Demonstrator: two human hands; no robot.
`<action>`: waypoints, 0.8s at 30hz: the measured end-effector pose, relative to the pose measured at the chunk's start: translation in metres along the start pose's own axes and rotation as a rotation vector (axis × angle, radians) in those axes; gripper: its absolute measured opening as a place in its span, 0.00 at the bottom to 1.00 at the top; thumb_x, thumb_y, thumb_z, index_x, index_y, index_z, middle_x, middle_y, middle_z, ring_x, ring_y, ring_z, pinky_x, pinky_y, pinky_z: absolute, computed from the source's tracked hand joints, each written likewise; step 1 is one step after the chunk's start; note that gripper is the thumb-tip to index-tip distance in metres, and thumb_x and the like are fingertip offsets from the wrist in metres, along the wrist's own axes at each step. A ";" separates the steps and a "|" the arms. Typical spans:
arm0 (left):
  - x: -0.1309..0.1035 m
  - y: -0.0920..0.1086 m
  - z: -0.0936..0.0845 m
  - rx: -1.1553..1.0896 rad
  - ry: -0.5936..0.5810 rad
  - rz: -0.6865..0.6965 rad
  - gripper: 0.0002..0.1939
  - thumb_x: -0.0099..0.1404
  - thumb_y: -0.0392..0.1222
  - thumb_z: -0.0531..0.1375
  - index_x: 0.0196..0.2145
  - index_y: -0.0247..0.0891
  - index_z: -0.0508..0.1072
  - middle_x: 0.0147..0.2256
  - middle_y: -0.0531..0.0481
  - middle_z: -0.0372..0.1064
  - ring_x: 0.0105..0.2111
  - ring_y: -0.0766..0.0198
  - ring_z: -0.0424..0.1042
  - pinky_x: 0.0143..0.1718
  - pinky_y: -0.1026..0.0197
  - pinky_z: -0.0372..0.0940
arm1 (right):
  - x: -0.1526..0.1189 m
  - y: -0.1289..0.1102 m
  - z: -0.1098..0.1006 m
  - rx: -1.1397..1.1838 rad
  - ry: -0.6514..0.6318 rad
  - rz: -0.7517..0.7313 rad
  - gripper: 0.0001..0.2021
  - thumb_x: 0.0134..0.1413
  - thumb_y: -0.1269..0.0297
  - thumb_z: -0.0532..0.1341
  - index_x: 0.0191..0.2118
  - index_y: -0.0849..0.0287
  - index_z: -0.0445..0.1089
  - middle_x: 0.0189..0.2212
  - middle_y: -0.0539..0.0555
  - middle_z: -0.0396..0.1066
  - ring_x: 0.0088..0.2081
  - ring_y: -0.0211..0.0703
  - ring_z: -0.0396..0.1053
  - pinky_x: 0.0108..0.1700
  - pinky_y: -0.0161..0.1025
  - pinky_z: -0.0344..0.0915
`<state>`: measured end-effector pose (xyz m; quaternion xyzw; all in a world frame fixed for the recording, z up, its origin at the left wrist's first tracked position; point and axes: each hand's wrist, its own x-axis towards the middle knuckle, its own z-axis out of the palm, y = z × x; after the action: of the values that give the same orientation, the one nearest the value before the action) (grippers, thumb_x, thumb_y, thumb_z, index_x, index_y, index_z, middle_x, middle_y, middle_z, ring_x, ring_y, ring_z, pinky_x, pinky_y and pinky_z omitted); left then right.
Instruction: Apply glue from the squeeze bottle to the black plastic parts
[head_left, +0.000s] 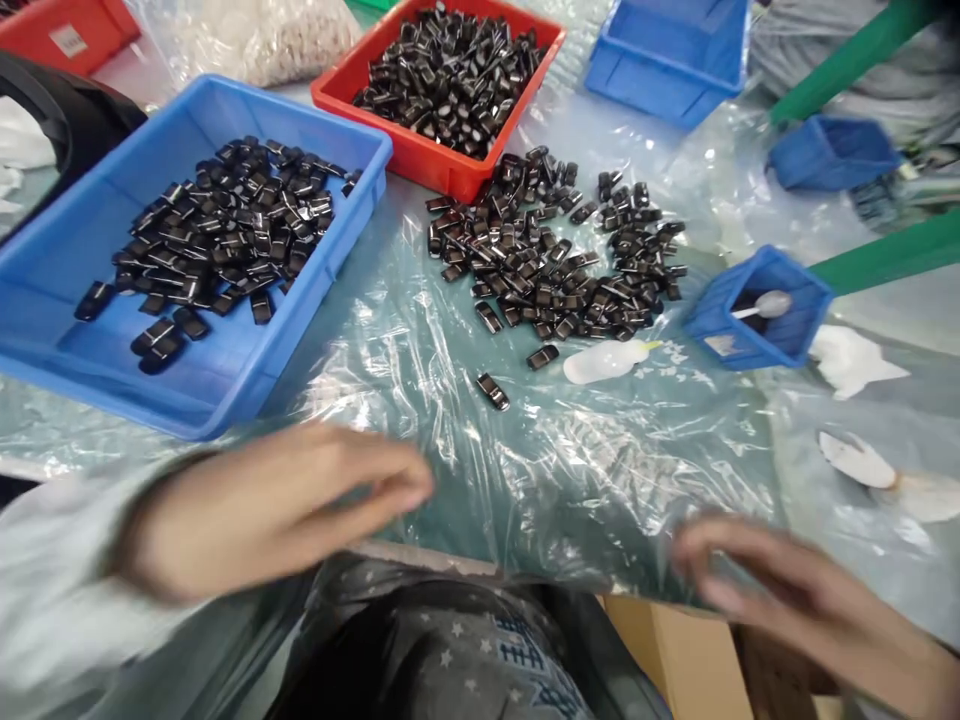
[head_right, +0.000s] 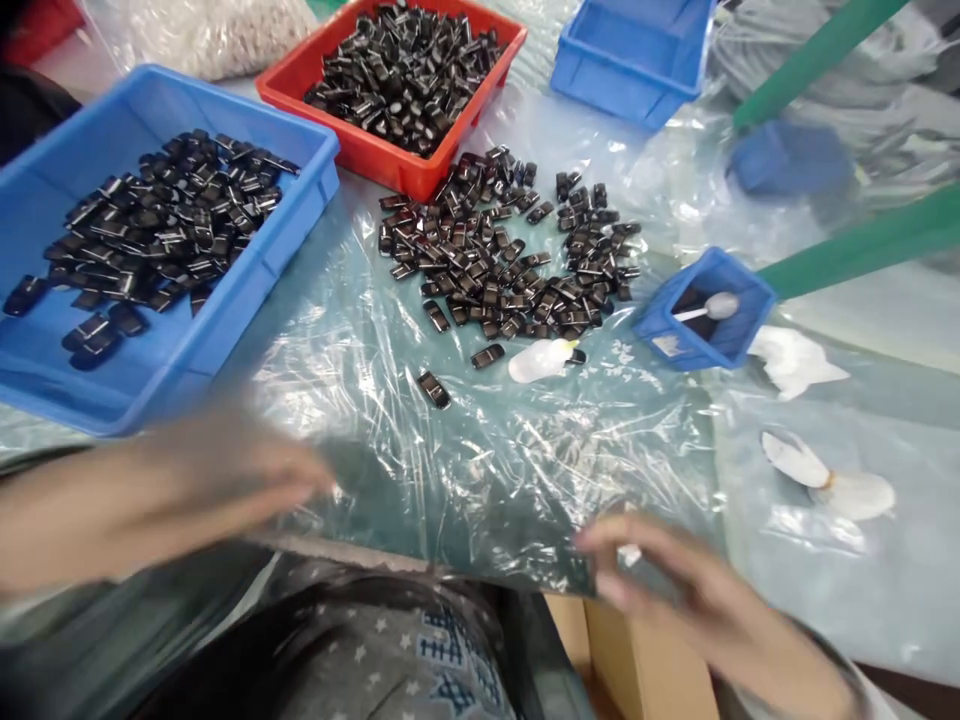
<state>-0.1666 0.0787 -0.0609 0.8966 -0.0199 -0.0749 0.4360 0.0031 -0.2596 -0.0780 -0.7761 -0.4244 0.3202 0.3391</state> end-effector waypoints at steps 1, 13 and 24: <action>0.026 -0.004 0.003 0.077 0.071 0.079 0.11 0.70 0.41 0.52 0.40 0.45 0.75 0.28 0.57 0.72 0.23 0.68 0.69 0.27 0.67 0.65 | 0.024 0.003 -0.009 0.025 0.076 0.008 0.08 0.57 0.61 0.62 0.43 0.45 0.68 0.26 0.53 0.71 0.26 0.44 0.72 0.25 0.34 0.70; 0.112 -0.075 0.058 0.283 0.241 0.387 0.13 0.71 0.44 0.51 0.42 0.33 0.69 0.37 0.45 0.69 0.35 0.59 0.68 0.37 0.57 0.69 | 0.136 0.038 0.039 0.067 0.675 0.003 0.13 0.54 0.63 0.65 0.41 0.56 0.61 0.27 0.46 0.54 0.24 0.36 0.54 0.23 0.34 0.51; 0.109 -0.065 0.048 -0.043 0.172 0.188 0.10 0.71 0.42 0.52 0.46 0.35 0.66 0.38 0.46 0.71 0.36 0.61 0.71 0.41 0.57 0.66 | 0.131 0.031 0.037 0.112 0.656 -0.032 0.16 0.53 0.69 0.66 0.46 0.55 0.62 0.47 0.55 0.70 0.23 0.37 0.57 0.24 0.37 0.56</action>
<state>-0.0680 0.0707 -0.1538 0.8843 -0.0648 0.0429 0.4604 0.0443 -0.1477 -0.1510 -0.8113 -0.2862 0.0708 0.5049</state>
